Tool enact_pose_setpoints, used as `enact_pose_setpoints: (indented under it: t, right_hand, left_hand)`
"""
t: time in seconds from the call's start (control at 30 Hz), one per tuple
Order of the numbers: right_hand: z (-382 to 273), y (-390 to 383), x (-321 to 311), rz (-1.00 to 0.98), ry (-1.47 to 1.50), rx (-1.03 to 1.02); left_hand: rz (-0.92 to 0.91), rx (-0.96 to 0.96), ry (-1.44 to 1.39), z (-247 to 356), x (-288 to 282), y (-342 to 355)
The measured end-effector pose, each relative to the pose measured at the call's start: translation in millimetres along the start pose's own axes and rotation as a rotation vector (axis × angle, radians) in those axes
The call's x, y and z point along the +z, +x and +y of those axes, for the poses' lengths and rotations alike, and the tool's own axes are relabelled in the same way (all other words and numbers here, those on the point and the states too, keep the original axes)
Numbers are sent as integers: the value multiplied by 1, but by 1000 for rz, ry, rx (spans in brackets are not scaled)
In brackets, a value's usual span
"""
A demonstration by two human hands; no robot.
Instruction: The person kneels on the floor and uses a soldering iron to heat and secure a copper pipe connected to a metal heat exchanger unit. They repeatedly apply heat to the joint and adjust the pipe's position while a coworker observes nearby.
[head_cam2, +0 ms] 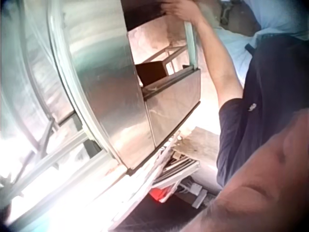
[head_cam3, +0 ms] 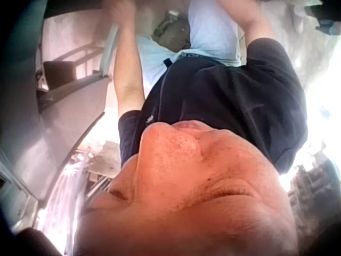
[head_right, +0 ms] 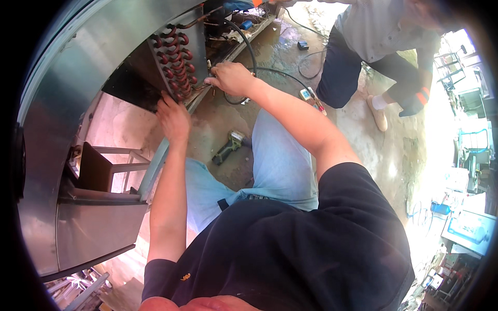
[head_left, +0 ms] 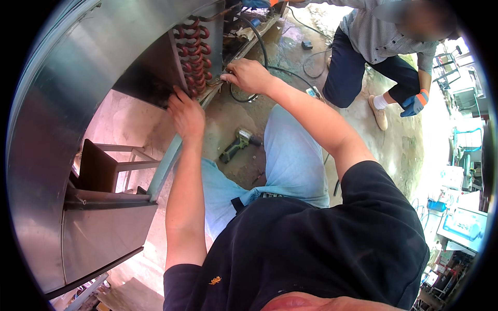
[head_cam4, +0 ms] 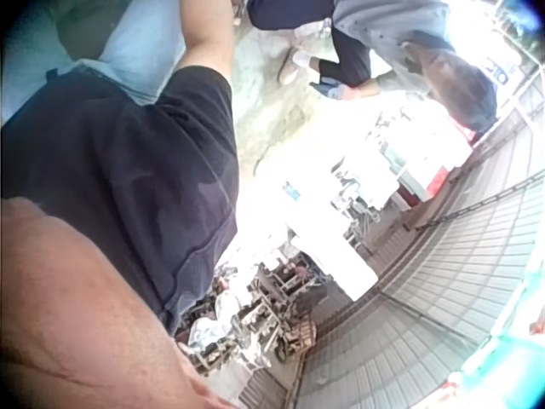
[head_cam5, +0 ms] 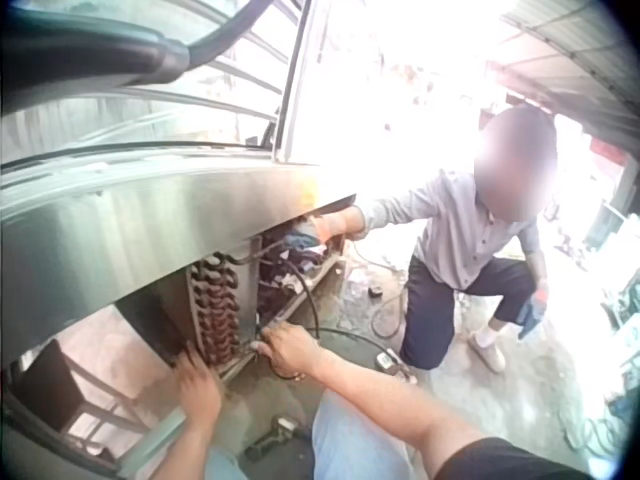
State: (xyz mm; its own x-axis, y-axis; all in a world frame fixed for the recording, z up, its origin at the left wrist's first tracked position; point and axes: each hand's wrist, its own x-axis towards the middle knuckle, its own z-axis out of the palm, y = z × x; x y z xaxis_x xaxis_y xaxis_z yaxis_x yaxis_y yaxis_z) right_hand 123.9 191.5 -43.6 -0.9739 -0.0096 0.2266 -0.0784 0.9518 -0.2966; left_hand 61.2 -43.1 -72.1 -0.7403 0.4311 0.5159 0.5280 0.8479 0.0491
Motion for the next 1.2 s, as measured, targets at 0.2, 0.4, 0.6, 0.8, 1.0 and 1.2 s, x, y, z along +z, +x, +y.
enact_pose_setpoints:
  t: [0.2, 0.4, 0.6, 0.8, 1.0, 1.2]
  right_hand:
    - [20, 50, -6, -390, 103, 198]
    - [27, 26, 0, -214, 315, 46]
    - [31, 51, 3, -598, 525, 438]
    - [24, 27, 23, -69, 79, 242]
    - [-22, -67, 70, 445, 1565, 1059]
    - [-19, -54, 72, 789, 1286, 991]
  left_hand:
    - [8, 14, 6, 5, 3, 3]
    - [12, 7, 15, 3, 3, 1]
    - [4, 22, 44, 5, 0, 1]
    - [62, 41, 40, 4, 4, 3]
    - [51, 21, 54, 0, 12, 0]
    - [4, 20, 33, 4, 4, 0]
